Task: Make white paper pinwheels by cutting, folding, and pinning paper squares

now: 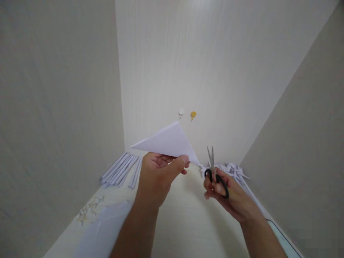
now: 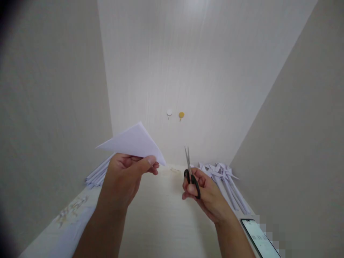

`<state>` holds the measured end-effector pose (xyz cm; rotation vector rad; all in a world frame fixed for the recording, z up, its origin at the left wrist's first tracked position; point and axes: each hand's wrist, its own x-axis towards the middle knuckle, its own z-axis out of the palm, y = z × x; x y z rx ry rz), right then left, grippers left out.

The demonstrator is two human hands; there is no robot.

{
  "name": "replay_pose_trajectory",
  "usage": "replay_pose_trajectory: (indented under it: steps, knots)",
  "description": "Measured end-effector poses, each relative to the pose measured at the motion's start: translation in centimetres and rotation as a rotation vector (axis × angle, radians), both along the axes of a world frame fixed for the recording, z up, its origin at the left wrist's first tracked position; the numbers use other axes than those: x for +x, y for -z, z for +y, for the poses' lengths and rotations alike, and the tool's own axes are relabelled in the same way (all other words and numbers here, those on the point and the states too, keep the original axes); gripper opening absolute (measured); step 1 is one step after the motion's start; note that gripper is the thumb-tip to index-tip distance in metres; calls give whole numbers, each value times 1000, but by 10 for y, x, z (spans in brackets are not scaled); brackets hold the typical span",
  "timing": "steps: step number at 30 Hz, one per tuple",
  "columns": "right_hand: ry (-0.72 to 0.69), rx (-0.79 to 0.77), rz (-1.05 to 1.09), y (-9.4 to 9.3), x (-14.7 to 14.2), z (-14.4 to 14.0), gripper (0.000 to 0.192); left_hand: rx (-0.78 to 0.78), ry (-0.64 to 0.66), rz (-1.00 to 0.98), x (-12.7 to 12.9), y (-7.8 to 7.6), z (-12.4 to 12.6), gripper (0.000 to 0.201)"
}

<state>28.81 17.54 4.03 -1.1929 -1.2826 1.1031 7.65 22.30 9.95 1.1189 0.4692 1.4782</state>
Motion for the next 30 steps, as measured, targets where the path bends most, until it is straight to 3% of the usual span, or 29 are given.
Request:
replay_pose_trajectory:
  steps: [2, 4, 10, 15, 21, 30]
  knots:
    - [-79, 152, 205, -22, -9, 5, 50, 6, -42, 4, -1, 0, 4, 11]
    - [-101, 229, 258, -32, -18, 10, 40, 4, -90, 8, -1, 1, 7, 12]
    - [-18, 230, 78, -23, -30, 20, 48, 33, -153, -10, 7, 5, 13, 10]
    - [38, 189, 30, -29, -27, 9, 41, 45, -171, 45, 16, 10, 11, 13]
    - [-18, 178, -108, -34, -11, -4, 38, 48, -178, 74, 18, 5, 0, 12]
    - [-112, 147, -178, -34, -6, -9, 57, 79, -213, 25, 13, 5, -4, 17]
